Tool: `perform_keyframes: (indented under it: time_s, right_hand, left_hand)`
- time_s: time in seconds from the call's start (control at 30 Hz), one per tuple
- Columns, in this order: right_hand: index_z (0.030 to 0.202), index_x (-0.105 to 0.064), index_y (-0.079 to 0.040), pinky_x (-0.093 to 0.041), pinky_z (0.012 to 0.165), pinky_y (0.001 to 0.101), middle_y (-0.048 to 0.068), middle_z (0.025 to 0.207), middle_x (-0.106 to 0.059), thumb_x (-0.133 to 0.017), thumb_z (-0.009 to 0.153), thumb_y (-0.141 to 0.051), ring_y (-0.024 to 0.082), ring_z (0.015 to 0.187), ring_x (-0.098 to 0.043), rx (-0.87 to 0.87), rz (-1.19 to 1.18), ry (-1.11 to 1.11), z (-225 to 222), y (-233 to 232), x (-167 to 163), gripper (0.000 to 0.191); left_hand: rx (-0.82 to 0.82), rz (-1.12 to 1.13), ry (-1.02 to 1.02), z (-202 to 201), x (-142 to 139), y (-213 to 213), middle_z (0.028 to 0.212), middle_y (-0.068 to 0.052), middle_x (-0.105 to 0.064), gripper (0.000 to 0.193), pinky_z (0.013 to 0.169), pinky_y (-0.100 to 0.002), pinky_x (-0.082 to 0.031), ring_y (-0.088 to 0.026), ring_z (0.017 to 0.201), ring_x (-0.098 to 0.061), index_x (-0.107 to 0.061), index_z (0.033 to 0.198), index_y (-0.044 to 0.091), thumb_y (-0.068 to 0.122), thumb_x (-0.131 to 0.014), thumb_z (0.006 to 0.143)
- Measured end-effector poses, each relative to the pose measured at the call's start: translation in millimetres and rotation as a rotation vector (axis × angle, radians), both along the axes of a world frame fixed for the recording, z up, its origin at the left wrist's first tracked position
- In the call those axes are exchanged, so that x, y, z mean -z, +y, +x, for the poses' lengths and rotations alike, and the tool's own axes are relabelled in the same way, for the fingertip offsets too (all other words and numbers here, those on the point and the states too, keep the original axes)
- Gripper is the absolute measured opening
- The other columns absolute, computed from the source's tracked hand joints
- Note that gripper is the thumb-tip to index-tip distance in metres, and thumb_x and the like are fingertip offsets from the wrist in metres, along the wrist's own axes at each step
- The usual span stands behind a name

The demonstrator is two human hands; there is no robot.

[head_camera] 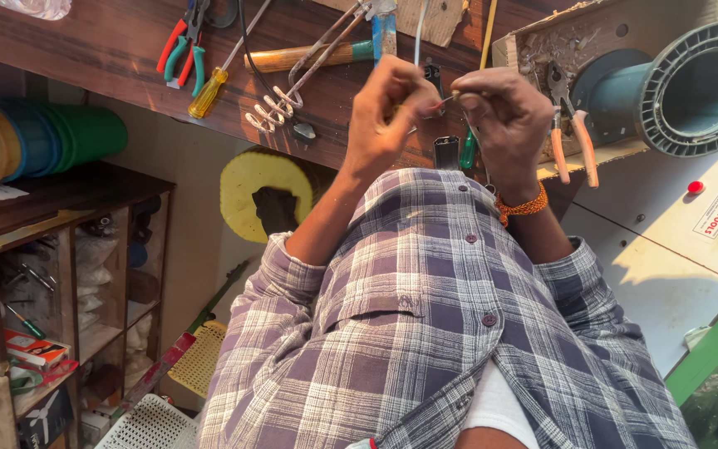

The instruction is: The person strips insulation from small wires and twists the exposed ends. They then insert the wires into a black plastic connector and secure them using pliers. The person repeats this process for multiple wires, occasionally adjusting the connector and wires with their hands.

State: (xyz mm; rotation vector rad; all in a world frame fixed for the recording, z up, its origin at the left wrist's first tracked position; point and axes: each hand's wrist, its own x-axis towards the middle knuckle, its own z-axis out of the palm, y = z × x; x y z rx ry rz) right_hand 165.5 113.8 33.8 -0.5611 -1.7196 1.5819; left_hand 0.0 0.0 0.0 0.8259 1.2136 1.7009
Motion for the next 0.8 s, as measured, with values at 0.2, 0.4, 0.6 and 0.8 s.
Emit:
perform_keyframes:
  time_s: [0.2, 0.4, 0.6, 0.8]
  right_hand:
    - [0.115, -0.067, 0.002, -0.052, 0.072, 0.0175, 0.009, 0.115, -0.071, -0.067, 0.105, 0.010, 0.006, 0.092, -0.064, 0.040, -0.151, 0.024, -4.1, -2.9, -12.8, 0.013]
    - [0.120, -0.075, 0.002, -0.059, 0.088, 0.0290, 0.011, 0.111, -0.067, -0.069, 0.100, 0.010, 0.018, 0.101, -0.070, -0.041, 0.404, -0.272, 2.3, 5.0, -43.4, 0.022]
    - [0.106, -0.071, 0.000, -0.058, 0.081, 0.0334, 0.012, 0.101, -0.072, -0.078, 0.101, -0.003, 0.025, 0.093, -0.073, -0.020, 0.624, -0.309, 0.0, 6.5, -51.5, 0.009]
    - [0.101, -0.065, -0.002, -0.050, 0.068, 0.0393, 0.013, 0.085, -0.068, -0.075, 0.104, -0.011, 0.026, 0.075, -0.066, -0.029, 0.685, -0.528, 23.4, -25.1, -39.3, 0.013]
  left_hand:
    - [0.012, -0.105, 0.047, 15.6, -35.7, 3.9, 0.107, -0.006, -0.076, 0.021, 0.088, -0.025, -0.061, -0.009, 0.099, -0.072, -0.073, 0.117, -0.002, 0.006, -0.074, 0.098]
    - [-0.009, -0.188, 0.098, 12.3, -35.8, 5.7, 0.098, -0.006, -0.079, 0.017, 0.081, -0.025, -0.061, -0.009, 0.089, -0.073, -0.077, 0.112, -0.002, 0.004, -0.073, 0.097]
    - [0.039, -0.150, 0.069, 11.1, -35.9, 3.8, 0.091, -0.004, -0.075, 0.012, 0.071, -0.025, -0.059, -0.009, 0.082, -0.071, -0.076, 0.109, 0.000, 0.004, -0.072, 0.098]
    - [0.106, -0.084, 0.694, 4.8, -43.6, -17.7, 0.077, -0.005, -0.067, 0.015, 0.070, -0.036, -0.048, -0.023, 0.070, -0.061, -0.077, 0.103, 0.010, 0.004, -0.079, 0.089]
